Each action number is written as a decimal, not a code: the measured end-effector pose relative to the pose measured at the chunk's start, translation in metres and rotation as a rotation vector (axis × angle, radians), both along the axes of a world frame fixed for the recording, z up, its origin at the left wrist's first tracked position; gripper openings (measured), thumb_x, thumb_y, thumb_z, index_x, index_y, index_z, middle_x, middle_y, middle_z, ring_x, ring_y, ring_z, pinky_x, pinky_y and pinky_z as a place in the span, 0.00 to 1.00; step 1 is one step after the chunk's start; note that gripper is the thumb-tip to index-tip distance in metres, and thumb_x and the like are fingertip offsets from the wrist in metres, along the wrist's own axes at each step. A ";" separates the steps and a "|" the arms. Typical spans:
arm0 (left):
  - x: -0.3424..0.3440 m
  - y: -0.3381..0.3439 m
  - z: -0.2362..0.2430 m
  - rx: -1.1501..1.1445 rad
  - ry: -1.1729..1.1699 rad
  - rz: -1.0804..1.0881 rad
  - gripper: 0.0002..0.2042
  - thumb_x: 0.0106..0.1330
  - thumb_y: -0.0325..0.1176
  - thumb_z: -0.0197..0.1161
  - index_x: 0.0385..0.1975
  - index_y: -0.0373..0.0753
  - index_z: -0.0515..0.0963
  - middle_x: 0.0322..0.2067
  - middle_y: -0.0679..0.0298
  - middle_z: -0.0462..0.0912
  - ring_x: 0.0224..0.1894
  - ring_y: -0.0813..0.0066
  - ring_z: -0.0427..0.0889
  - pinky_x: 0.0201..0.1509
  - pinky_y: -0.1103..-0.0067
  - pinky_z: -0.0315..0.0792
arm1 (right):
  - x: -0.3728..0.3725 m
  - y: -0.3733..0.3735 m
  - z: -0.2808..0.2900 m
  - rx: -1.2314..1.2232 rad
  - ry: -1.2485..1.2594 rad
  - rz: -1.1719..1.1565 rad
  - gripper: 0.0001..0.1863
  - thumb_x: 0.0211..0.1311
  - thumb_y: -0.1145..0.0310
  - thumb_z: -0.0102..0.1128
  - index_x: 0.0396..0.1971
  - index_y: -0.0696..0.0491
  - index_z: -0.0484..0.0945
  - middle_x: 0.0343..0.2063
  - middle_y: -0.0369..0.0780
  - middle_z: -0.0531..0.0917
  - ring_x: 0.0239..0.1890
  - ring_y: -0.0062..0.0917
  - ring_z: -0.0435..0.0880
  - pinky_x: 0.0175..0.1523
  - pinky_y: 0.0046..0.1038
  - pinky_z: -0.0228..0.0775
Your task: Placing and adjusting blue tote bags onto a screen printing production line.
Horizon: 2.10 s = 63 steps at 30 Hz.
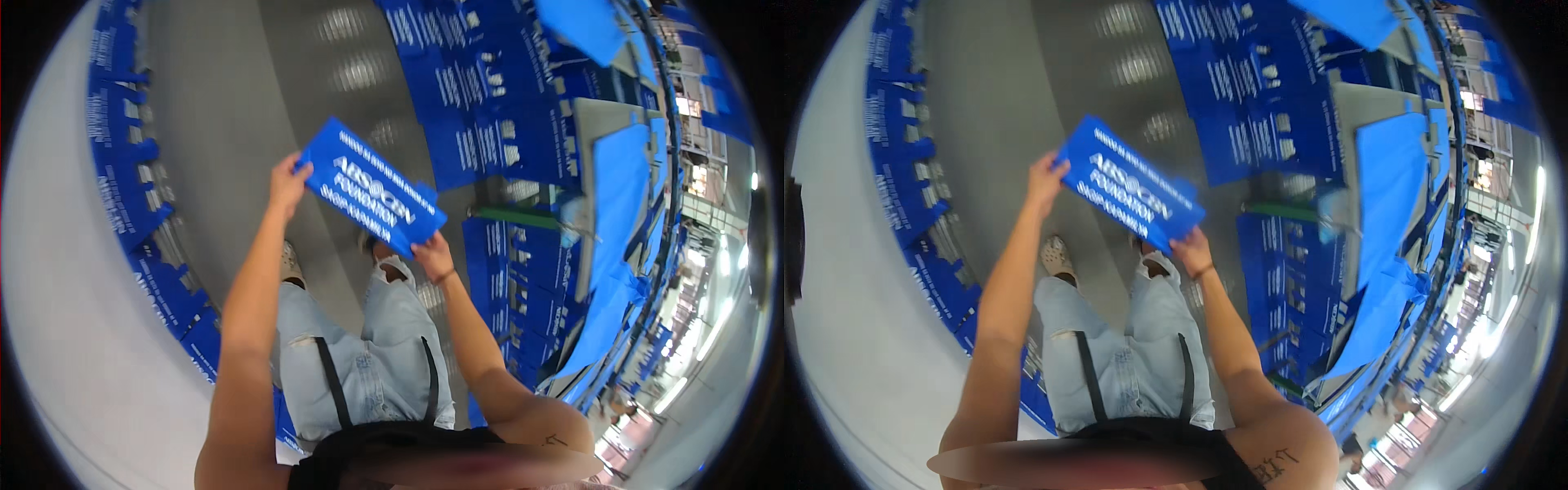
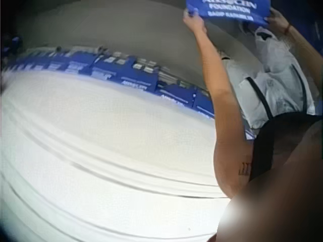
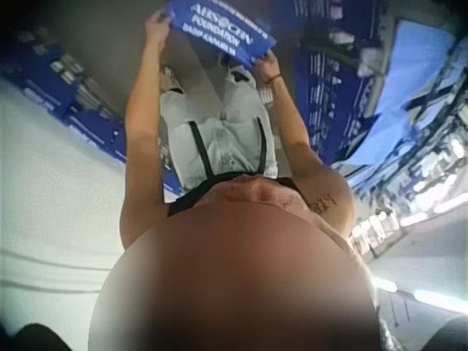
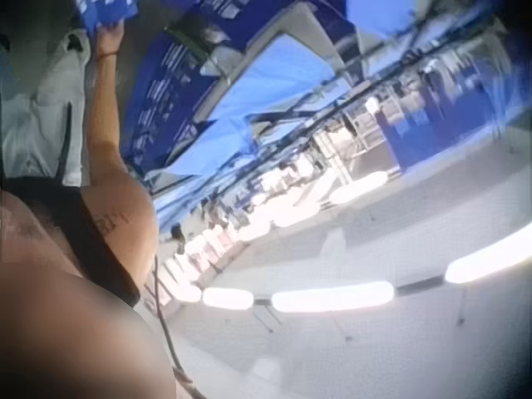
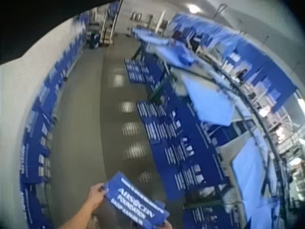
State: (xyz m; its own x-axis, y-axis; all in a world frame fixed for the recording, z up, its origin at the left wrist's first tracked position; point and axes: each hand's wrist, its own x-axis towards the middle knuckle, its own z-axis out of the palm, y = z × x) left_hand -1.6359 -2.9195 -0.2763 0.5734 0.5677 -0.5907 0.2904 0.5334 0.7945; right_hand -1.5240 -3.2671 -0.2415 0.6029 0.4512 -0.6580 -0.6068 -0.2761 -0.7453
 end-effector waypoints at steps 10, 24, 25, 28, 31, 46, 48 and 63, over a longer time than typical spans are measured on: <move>0.290 0.054 -0.262 0.498 -0.136 -0.203 0.19 0.55 0.30 0.66 0.49 0.40 0.77 0.39 0.54 0.81 0.40 0.66 0.80 0.47 0.75 0.73 | 0.176 0.042 -0.279 -0.265 -0.248 -0.185 0.23 0.45 0.83 0.65 0.43 0.55 0.70 0.37 0.37 0.78 0.37 0.24 0.77 0.39 0.26 0.74; 0.602 0.062 -0.386 0.762 -0.098 -0.388 0.19 0.49 0.27 0.68 0.43 0.34 0.78 0.42 0.49 0.81 0.44 0.64 0.81 0.47 0.73 0.74 | 0.407 0.076 -0.436 -0.137 -0.044 -0.632 0.26 0.42 0.88 0.65 0.42 0.55 0.67 0.31 0.38 0.75 0.31 0.28 0.79 0.35 0.32 0.77; 0.602 0.064 -0.392 0.789 -0.010 -0.390 0.19 0.48 0.27 0.69 0.43 0.34 0.78 0.42 0.49 0.81 0.44 0.62 0.81 0.47 0.72 0.74 | 0.403 0.087 -0.435 -0.185 -0.015 -0.653 0.27 0.42 0.88 0.65 0.44 0.57 0.65 0.30 0.38 0.75 0.29 0.28 0.79 0.33 0.32 0.78; 0.600 0.052 -0.386 0.898 0.101 -0.406 0.19 0.47 0.26 0.69 0.42 0.34 0.79 0.39 0.50 0.80 0.43 0.58 0.80 0.47 0.70 0.74 | 0.399 0.089 -0.425 -0.288 0.020 -0.686 0.28 0.43 0.86 0.67 0.46 0.60 0.63 0.28 0.39 0.75 0.27 0.28 0.79 0.30 0.31 0.80; 0.605 0.045 -0.382 1.013 -0.273 -0.221 0.18 0.47 0.26 0.68 0.41 0.35 0.80 0.38 0.50 0.79 0.42 0.54 0.79 0.48 0.69 0.73 | 0.404 0.087 -0.420 -0.385 -0.007 -0.684 0.30 0.44 0.84 0.68 0.47 0.61 0.62 0.27 0.39 0.76 0.28 0.28 0.80 0.29 0.31 0.80; 0.157 -0.008 -0.368 0.833 0.249 -0.281 0.21 0.62 0.31 0.60 0.57 0.49 0.70 0.48 0.52 0.72 0.51 0.54 0.71 0.54 0.67 0.69 | 0.187 -0.044 -0.306 -0.371 -0.011 0.261 0.16 0.63 0.69 0.58 0.49 0.55 0.72 0.41 0.36 0.80 0.43 0.24 0.80 0.48 0.29 0.76; 0.007 -0.017 -0.342 0.877 0.451 -0.381 0.21 0.64 0.33 0.57 0.58 0.46 0.68 0.53 0.49 0.69 0.56 0.50 0.69 0.58 0.65 0.66 | 0.104 -0.087 -0.234 -0.380 0.053 0.369 0.14 0.67 0.59 0.51 0.43 0.54 0.74 0.33 0.37 0.80 0.34 0.20 0.78 0.42 0.25 0.73; -0.260 0.089 0.088 1.830 0.276 -1.372 0.10 0.58 0.41 0.58 0.28 0.40 0.78 0.20 0.58 0.74 0.22 0.62 0.72 0.26 0.65 0.63 | -0.387 -0.280 0.218 -0.549 0.379 -0.138 0.14 0.60 0.58 0.55 0.41 0.48 0.79 0.31 0.36 0.83 0.27 0.20 0.82 0.31 0.26 0.76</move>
